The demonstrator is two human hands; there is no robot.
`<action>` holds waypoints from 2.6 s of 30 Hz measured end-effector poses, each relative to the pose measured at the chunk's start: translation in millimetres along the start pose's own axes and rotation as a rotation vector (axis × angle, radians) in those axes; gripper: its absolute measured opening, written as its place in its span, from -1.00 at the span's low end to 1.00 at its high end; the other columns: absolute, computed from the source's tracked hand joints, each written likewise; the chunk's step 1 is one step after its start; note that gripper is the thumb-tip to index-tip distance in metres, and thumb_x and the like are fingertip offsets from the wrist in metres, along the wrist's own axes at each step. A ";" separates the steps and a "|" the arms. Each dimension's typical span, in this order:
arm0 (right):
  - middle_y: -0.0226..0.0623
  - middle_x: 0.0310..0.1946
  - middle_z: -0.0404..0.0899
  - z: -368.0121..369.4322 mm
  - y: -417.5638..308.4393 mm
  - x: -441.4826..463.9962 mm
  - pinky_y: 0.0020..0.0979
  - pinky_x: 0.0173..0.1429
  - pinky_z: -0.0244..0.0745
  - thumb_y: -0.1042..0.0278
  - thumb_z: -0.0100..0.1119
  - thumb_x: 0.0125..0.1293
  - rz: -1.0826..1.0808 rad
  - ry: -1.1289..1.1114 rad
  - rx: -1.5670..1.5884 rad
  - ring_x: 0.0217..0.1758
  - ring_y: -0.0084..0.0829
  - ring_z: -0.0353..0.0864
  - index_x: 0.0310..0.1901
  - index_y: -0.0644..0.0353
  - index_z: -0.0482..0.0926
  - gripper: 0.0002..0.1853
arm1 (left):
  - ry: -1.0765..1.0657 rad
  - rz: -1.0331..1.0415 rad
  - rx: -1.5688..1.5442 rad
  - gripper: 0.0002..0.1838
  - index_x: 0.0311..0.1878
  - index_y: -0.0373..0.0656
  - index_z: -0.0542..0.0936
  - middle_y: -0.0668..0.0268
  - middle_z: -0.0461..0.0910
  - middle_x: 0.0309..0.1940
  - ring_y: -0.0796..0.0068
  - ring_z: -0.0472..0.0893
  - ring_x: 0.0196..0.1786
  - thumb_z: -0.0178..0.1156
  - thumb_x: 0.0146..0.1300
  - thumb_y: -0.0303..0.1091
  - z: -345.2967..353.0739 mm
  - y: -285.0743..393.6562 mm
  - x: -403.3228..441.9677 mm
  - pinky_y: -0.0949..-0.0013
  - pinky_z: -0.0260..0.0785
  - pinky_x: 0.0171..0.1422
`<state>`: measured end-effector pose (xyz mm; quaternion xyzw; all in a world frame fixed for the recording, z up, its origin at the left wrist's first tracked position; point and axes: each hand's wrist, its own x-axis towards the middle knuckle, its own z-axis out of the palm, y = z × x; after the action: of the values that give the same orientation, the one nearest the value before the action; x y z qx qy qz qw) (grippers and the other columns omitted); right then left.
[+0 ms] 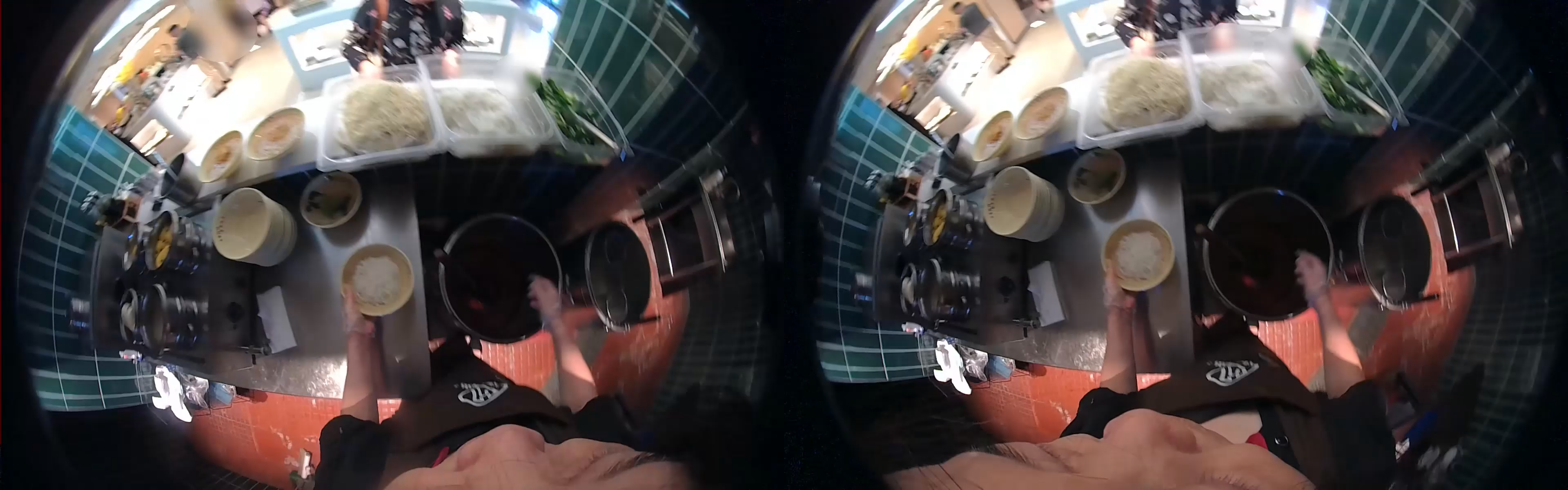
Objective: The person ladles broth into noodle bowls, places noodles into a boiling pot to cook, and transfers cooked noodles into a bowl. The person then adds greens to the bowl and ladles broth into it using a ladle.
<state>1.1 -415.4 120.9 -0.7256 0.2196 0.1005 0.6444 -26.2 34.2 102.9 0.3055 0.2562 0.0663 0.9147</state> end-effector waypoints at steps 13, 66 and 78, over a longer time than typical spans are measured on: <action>-0.16 -0.23 0.52 215.1 97.0 150.8 -0.36 -0.08 0.57 0.47 -0.07 0.33 0.369 -0.077 1.051 -0.16 -0.30 0.54 -0.09 0.30 0.49 -0.80 | -0.043 -0.038 0.082 -0.38 0.26 -0.06 0.34 0.21 0.49 0.12 0.31 0.50 0.17 0.10 0.26 0.12 -26.0 -11.0 17.3 0.16 0.40 0.20; -0.46 -0.65 0.34 -143.1 -157.7 -165.7 -0.57 -0.73 0.15 0.52 0.07 0.11 0.373 -0.493 0.096 -0.79 -0.64 0.25 0.29 0.18 0.26 -0.37 | -0.160 -0.212 0.151 -0.38 0.33 -0.16 0.23 0.18 0.37 0.23 0.23 0.40 0.26 0.04 0.34 0.02 111.6 -157.3 -66.6 0.11 0.25 0.34; -0.41 -0.48 0.44 -137.7 -142.9 -174.1 -0.62 -0.60 0.27 0.69 0.19 -0.01 0.350 -0.395 0.054 -0.63 -0.65 0.37 0.42 0.10 0.09 -0.10 | -0.190 -0.276 0.096 -0.39 0.31 -0.12 0.27 0.23 0.42 0.21 0.26 0.43 0.24 0.05 0.33 0.06 146.6 -191.4 -51.6 0.13 0.28 0.32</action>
<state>-107.5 -506.8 343.5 -0.6254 0.2143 0.3444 0.6666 -2.6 -211.1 111.5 0.3155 0.2111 -0.1014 0.9196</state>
